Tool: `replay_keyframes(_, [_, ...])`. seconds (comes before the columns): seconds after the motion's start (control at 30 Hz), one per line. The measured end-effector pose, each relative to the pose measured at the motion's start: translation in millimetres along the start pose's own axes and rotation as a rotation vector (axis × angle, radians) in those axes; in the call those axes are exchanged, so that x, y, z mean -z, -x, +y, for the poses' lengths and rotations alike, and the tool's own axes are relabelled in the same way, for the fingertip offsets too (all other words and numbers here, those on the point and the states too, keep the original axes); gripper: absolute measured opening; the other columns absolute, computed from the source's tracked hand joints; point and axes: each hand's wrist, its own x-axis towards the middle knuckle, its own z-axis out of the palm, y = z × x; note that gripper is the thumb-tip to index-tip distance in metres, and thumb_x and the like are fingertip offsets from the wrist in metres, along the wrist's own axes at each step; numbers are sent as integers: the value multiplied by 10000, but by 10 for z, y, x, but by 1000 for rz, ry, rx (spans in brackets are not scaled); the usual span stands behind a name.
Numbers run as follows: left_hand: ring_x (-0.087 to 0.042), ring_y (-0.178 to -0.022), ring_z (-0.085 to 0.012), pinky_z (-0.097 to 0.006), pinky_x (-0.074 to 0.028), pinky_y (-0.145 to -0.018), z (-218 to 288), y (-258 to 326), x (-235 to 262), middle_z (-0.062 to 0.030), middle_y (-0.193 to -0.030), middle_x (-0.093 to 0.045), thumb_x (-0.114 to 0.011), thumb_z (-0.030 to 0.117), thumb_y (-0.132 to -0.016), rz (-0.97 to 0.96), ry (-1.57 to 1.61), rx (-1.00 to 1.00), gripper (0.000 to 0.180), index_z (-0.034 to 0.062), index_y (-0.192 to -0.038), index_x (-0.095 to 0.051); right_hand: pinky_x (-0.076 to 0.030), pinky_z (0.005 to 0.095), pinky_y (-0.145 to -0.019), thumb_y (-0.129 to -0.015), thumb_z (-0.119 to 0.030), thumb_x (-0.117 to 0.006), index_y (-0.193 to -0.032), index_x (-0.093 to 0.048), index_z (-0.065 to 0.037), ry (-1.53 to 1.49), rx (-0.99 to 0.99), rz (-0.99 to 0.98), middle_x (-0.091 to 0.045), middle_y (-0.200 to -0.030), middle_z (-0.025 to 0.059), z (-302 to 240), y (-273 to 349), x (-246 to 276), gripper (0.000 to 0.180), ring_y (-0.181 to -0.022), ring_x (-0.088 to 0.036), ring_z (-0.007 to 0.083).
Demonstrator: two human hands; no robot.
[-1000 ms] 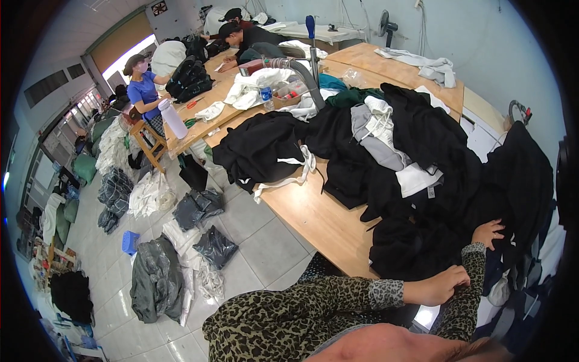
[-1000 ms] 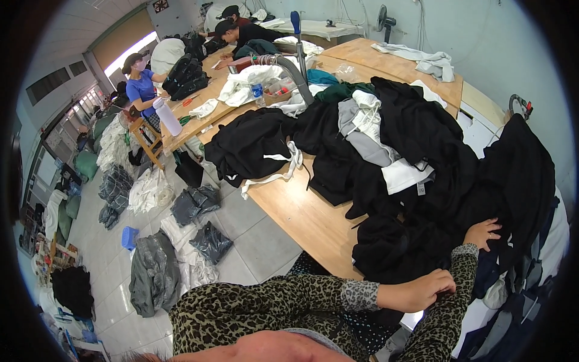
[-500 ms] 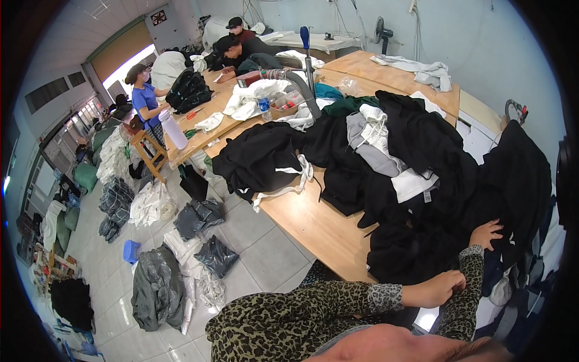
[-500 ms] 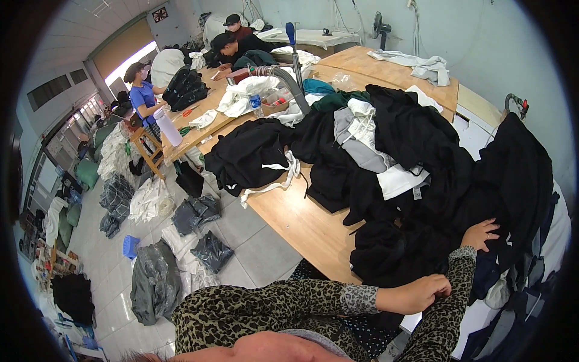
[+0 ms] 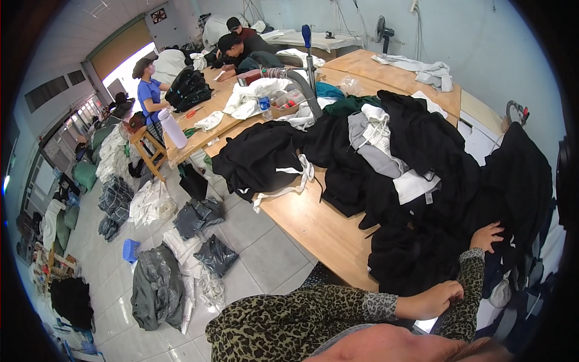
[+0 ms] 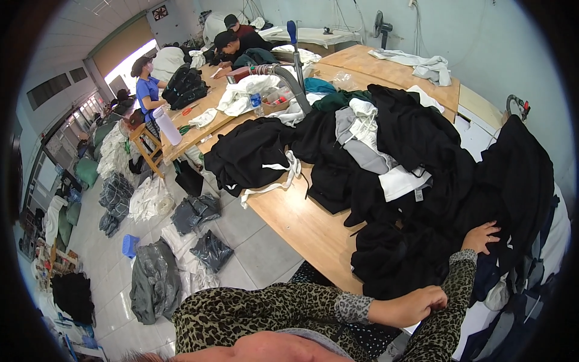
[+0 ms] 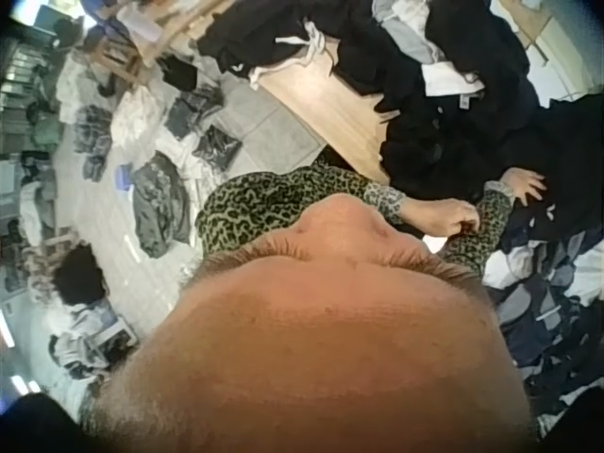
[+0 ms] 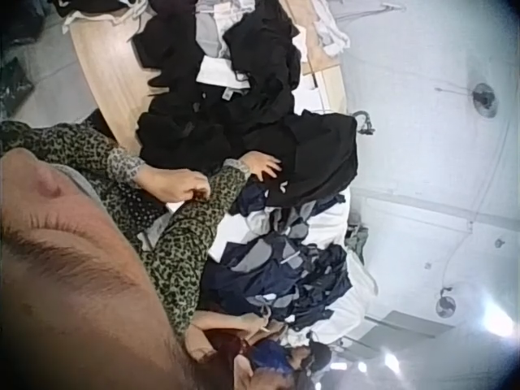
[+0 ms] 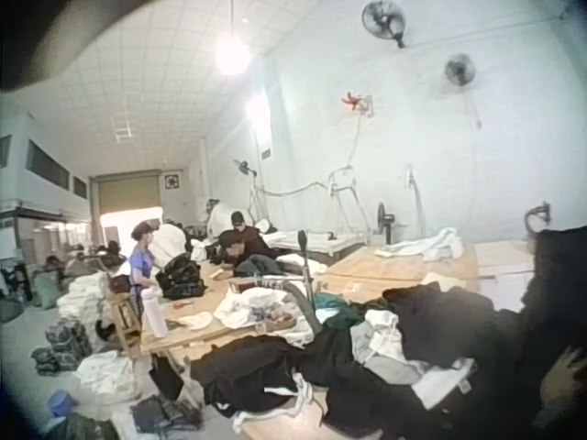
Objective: Trimming excess threads from black garments using small thread snips.
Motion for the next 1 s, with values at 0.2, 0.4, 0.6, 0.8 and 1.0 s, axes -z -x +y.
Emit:
replay_keyframes(0.2, [-479, -921, -276, -340, -411, -828, -331, -144, 73, -148, -959, -482, -392, -130, -714, 82, -84, -44, 288, -36, -971, -481, -508, 619, -605, -910, -182, -405, -1434, -230, -71, -26, -2, 23, -292, -1431, 184, -6, 70, 75, 563, -1208, -415, 435])
replay_keyframes(0.4, [-491, -885, -261, -333, -423, -772, -49, -33, 1, -146, -940, -487, -410, -130, -724, -61, 106, 216, 247, -42, -946, -475, -507, 620, -605, -913, -181, -402, -1427, -239, -64, -42, 16, 31, -306, -1418, 188, 45, 44, 97, 552, -1213, -411, 436])
replay_keyframes(0.6, [-457, -930, -292, -343, -398, -834, -350, -162, 10, -133, -936, -470, -421, -133, -701, 86, -119, -102, 247, -24, -916, -472, -516, 608, -597, -913, -183, -404, -1426, -238, -57, -43, 24, 69, -315, -1408, 198, 42, 79, 67, 553, -1198, -428, 435])
replay_keyframes(0.8, [-424, -861, -276, -331, -374, -771, -66, 22, -148, -127, -881, -440, -415, -152, -667, 17, -38, -152, 265, -3, -884, -445, -514, 609, -565, -905, -183, -415, -1420, -253, -55, -23, 37, 119, -335, -1389, 207, 55, 50, 6, 554, -1169, -452, 440])
replay_keyframes(1.0, [-444, -906, -292, -344, -391, -801, -447, -160, -37, -130, -902, -475, -417, -139, -667, 88, -75, -48, 252, -15, -880, -465, -516, 601, -544, -900, -192, -421, -1411, -270, -48, -12, 31, 166, -358, -1370, 210, 33, 83, -17, 551, -1153, -469, 434])
